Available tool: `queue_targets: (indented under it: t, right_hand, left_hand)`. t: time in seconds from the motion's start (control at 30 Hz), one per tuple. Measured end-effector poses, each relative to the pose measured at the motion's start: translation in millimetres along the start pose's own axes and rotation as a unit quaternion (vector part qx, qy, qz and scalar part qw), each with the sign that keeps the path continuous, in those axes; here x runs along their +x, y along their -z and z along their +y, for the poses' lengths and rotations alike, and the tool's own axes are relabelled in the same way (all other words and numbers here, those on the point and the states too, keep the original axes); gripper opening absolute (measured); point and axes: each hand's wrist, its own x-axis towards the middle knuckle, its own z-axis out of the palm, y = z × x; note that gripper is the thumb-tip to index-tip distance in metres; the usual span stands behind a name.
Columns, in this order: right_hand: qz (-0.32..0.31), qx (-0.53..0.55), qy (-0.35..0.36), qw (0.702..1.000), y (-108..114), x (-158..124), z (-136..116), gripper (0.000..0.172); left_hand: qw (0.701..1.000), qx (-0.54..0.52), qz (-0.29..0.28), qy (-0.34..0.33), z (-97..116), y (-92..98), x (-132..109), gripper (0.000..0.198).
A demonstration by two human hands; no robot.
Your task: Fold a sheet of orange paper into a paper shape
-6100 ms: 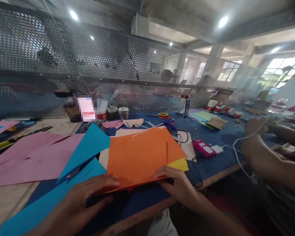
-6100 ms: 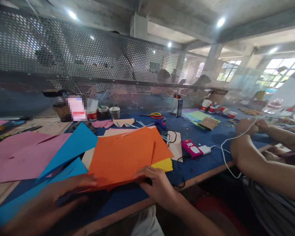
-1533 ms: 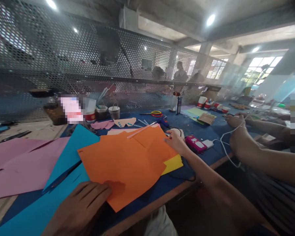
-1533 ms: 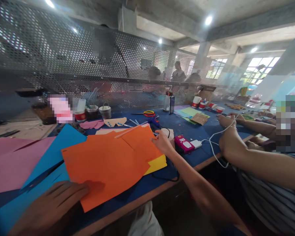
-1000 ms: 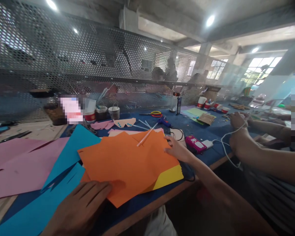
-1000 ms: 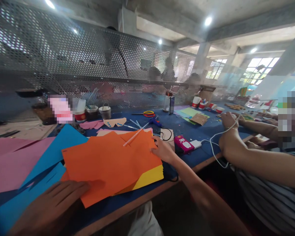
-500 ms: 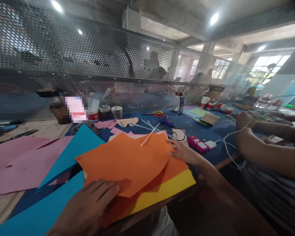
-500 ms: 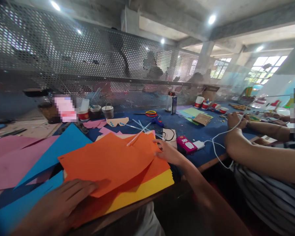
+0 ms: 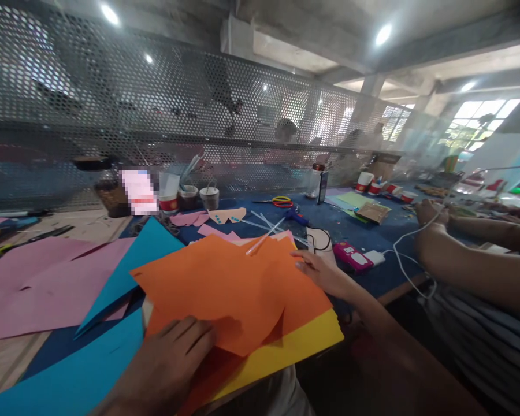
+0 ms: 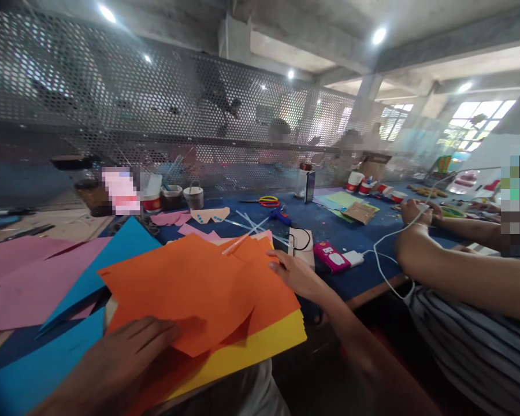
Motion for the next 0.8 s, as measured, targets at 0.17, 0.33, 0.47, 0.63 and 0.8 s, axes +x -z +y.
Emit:
queue_targets:
  t: [0.17,0.33,0.47,0.63,0.8]
  right_hand:
    - [0.049,-0.108,0.008,0.993,3.0,2.8,-5.1,0.041]
    - [0.078,-0.186,-0.035,0.979,10.9,16.0,-2.1,0.041]
    - [0.103,-0.244,-0.048,0.963,20.4,47.7,-5.3,0.03]
    - [0.075,-0.296,-0.038,0.951,20.8,99.1,-14.4,0.047]
    - [0.013,-0.332,-0.072,0.94,16.2,133.1,-21.2,0.04]
  left_hand:
    - [1.0,0.017,0.014,-0.008,0.9,2.6,-8.9,0.056]
    - [0.993,0.032,0.09,-0.068,-2.2,7.4,-10.7,0.039]
    - [0.99,0.039,0.109,-0.086,-5.7,8.8,-8.7,0.037]
    - [0.988,0.029,0.133,-0.075,-5.8,4.5,-7.6,0.031]
    - [0.99,0.022,0.122,-0.063,-3.9,2.9,-9.1,0.031]
